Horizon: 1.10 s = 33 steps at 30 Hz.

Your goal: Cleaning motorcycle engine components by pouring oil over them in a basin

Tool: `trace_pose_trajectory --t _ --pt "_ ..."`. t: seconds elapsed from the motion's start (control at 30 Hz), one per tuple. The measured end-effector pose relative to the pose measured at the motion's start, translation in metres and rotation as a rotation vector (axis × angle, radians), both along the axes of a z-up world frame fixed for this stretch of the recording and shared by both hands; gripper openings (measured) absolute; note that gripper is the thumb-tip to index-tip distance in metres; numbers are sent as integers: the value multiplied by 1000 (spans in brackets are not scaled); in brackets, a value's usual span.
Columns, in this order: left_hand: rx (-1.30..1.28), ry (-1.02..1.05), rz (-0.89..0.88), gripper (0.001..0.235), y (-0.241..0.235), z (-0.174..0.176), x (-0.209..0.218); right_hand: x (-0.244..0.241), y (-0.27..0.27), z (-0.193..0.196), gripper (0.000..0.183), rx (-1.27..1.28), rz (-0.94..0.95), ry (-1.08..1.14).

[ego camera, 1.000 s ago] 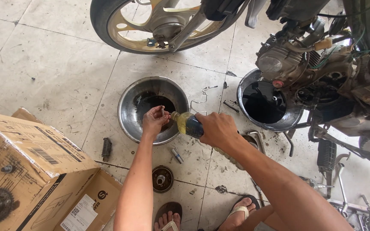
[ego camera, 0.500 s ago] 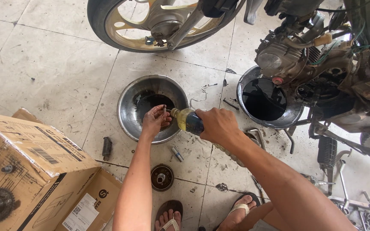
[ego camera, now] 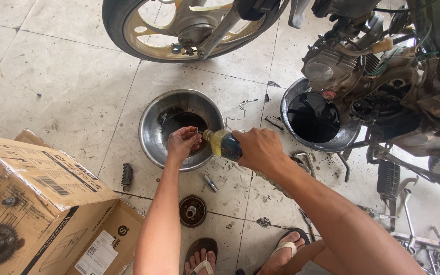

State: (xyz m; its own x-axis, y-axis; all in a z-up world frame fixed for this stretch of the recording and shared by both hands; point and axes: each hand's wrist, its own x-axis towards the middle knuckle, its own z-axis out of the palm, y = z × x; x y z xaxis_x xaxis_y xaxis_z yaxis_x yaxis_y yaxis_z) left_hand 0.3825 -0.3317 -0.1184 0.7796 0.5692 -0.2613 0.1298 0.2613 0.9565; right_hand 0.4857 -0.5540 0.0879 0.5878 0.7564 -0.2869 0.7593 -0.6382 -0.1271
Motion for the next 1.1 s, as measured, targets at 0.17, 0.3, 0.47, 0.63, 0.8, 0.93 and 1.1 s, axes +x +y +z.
trace_pose_trajectory --t 0.17,0.3,0.47,0.63,0.8,0.93,1.1 --pt "-60 47 53 26 2 4 3 -5 -1 -5 61 -17 27 16" --pt "-98 2 -4 32 2 -6 5 -8 -4 -6 62 -43 70 -7" --pt "-157 -32 -52 52 5 -14 3 -6 -5 -13 63 -25 70 -48" --pt "135 146 -25 29 -1 4 -1 -4 -5 -13 63 -27 33 -15" --pt "534 268 -80 14 -10 42 -5 1 -6 -2 64 -28 26 -4" --pt "501 276 -60 15 -10 26 1 -6 -4 19 63 19 3 74" --pt "495 186 -93 19 -7 21 3 2 -9 -1 64 -11 10 13"
